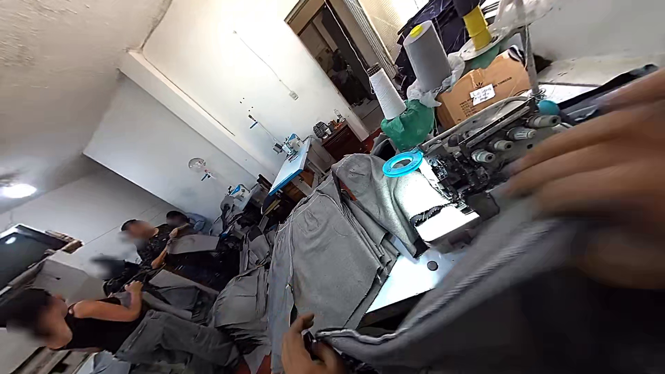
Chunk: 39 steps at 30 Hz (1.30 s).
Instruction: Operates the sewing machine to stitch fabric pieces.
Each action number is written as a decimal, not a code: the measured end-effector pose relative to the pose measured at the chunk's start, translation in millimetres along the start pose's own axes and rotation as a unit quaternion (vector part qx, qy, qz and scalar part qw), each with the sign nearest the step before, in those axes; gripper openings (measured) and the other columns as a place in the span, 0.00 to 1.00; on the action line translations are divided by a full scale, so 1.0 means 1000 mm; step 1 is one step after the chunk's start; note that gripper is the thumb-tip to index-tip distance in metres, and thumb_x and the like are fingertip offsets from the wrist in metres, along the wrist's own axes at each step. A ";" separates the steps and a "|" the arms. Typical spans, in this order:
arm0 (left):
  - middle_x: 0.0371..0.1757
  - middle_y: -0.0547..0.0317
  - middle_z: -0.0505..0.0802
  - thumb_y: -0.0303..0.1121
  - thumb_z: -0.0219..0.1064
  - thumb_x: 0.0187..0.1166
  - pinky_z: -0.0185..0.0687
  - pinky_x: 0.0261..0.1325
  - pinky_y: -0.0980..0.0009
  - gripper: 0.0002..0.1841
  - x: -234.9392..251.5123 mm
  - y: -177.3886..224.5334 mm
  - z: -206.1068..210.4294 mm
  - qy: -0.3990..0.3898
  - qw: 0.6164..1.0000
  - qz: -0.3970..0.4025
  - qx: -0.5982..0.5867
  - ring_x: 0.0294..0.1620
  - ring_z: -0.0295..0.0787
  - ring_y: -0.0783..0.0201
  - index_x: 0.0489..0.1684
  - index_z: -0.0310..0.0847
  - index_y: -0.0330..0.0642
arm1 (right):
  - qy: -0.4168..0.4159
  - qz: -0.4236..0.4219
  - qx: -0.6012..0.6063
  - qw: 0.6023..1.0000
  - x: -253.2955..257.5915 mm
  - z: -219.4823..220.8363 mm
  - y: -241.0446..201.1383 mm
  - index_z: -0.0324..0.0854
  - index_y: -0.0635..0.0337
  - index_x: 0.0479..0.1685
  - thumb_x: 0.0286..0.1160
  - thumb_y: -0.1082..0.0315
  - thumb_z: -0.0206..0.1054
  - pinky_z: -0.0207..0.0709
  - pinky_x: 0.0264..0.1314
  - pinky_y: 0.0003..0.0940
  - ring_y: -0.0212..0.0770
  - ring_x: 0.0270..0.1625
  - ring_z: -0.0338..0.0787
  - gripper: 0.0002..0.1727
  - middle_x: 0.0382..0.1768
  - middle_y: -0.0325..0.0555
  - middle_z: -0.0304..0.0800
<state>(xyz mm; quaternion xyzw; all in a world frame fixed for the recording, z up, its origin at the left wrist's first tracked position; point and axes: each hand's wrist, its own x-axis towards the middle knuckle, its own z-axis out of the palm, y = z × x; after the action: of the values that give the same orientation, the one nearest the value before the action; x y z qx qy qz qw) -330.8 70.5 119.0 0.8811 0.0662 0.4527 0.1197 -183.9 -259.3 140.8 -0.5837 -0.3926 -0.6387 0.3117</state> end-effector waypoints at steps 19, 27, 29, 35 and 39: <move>0.79 0.19 0.74 0.52 0.57 0.80 0.62 0.86 0.51 0.42 -0.017 0.048 0.279 -0.162 0.945 0.082 -0.271 0.82 0.70 0.33 0.77 0.63 0.14 | -0.349 0.523 0.117 0.769 -0.211 0.054 -0.010 0.88 0.75 0.49 0.82 0.70 0.61 0.75 0.72 0.60 0.69 0.62 0.88 0.15 0.51 0.70 0.91; 0.38 0.51 0.95 0.35 0.79 0.60 0.89 0.56 0.65 0.16 0.081 0.049 0.264 -0.272 0.885 0.165 -0.339 0.45 0.93 0.64 0.36 0.90 0.28 | -0.461 0.536 0.331 0.625 -0.162 0.085 -0.004 0.80 0.80 0.53 0.79 0.57 0.73 0.75 0.58 0.63 0.65 0.50 0.88 0.26 0.43 0.73 0.87; 0.39 0.67 0.94 0.30 0.78 0.61 0.88 0.58 0.75 0.05 0.089 0.039 0.230 -0.255 0.845 0.179 -0.434 0.49 0.91 0.75 0.29 0.90 0.40 | -0.377 0.567 0.423 0.598 -0.165 0.085 -0.003 0.82 0.75 0.56 0.85 0.55 0.66 0.77 0.59 0.55 0.53 0.49 0.88 0.24 0.45 0.64 0.88; 0.51 0.90 0.91 0.44 0.69 0.82 0.82 0.62 0.85 0.04 0.073 0.018 0.134 -0.292 0.818 0.208 -0.450 0.57 0.86 0.86 0.43 0.91 0.65 | -0.325 0.611 0.410 0.594 -0.162 0.091 -0.004 0.82 0.73 0.41 0.90 0.55 0.58 0.74 0.46 0.46 0.43 0.37 0.82 0.24 0.32 0.54 0.83; 0.46 0.85 0.92 0.41 0.64 0.86 0.83 0.58 0.87 0.10 0.056 0.032 0.124 -0.280 0.855 0.200 -0.387 0.53 0.87 0.88 0.36 0.90 0.56 | -0.294 0.607 0.342 0.654 -0.146 0.104 -0.022 0.80 0.78 0.43 0.90 0.68 0.55 0.71 0.49 0.48 0.51 0.40 0.79 0.17 0.35 0.63 0.81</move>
<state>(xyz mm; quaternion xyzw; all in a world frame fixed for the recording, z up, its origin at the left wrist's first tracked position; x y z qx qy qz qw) -197.3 33.8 102.1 0.8474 -0.3282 0.1898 0.3717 -132.5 -167.4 -5.6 -0.7015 -0.2122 0.0775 0.6759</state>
